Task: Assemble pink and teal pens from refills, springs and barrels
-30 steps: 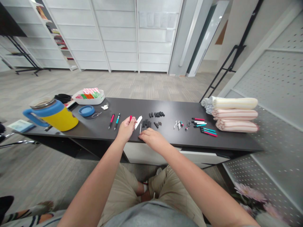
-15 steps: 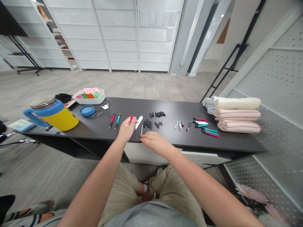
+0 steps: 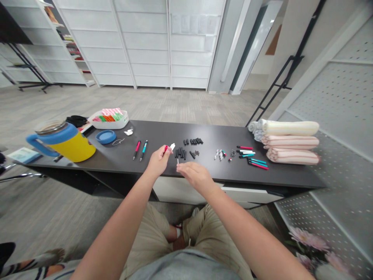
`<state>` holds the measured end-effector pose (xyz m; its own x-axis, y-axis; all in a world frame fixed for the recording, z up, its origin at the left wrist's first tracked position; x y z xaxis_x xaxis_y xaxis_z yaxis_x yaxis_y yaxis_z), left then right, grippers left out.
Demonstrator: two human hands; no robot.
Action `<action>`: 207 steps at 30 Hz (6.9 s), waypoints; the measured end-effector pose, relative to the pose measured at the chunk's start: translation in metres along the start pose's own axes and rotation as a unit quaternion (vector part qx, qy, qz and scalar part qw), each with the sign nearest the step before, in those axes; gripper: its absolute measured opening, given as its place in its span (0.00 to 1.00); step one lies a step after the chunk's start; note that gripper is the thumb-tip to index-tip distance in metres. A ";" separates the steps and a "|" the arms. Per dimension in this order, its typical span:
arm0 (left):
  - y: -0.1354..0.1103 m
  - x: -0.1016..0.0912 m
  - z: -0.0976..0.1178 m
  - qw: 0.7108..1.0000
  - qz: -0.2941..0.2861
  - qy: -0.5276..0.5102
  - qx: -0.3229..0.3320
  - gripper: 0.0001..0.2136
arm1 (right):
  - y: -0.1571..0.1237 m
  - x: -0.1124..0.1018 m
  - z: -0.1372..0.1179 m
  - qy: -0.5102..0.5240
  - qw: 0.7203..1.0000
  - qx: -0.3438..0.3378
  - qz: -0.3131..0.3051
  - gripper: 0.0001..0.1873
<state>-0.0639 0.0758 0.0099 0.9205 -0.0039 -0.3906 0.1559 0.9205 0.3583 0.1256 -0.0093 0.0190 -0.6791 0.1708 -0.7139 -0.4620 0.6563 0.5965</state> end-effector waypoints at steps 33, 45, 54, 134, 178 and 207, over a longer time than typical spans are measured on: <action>-0.012 0.032 0.017 0.953 -0.177 0.187 0.158 0.12 | 0.000 -0.021 0.028 0.080 0.975 0.199 0.062 0.07; -0.018 0.064 0.043 0.907 -0.237 0.271 0.220 0.14 | -0.029 -0.040 0.060 -0.014 0.990 0.141 0.004 0.06; -0.007 0.080 0.041 0.912 -0.243 0.238 0.230 0.15 | -0.035 -0.043 0.065 -0.017 0.987 0.161 0.009 0.07; 0.035 0.075 0.021 0.727 0.079 -0.672 -0.116 0.17 | -0.005 0.007 0.060 0.182 0.919 0.334 0.098 0.06; 0.032 0.073 0.022 0.677 0.078 -0.718 -0.141 0.17 | 0.004 0.009 0.045 0.089 0.935 0.317 0.133 0.10; 0.031 0.072 0.023 0.671 0.075 -0.725 -0.135 0.18 | 0.007 0.011 0.040 -0.020 0.955 0.283 0.085 0.12</action>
<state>0.0156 0.0950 0.0123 0.3299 -0.1004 0.9387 0.1326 0.9894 0.0593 0.1380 0.0267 0.0003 -0.6891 0.3312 -0.6446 0.0439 0.9069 0.4190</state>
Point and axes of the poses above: each hand's wrist, its own y-axis towards the middle knuckle, its own x-axis out of the palm, z = x × y, the point moved 4 cm from there along y, towards the middle knuckle, and after that the axes turned 4 degrees about -y, right-handed, at the moved point
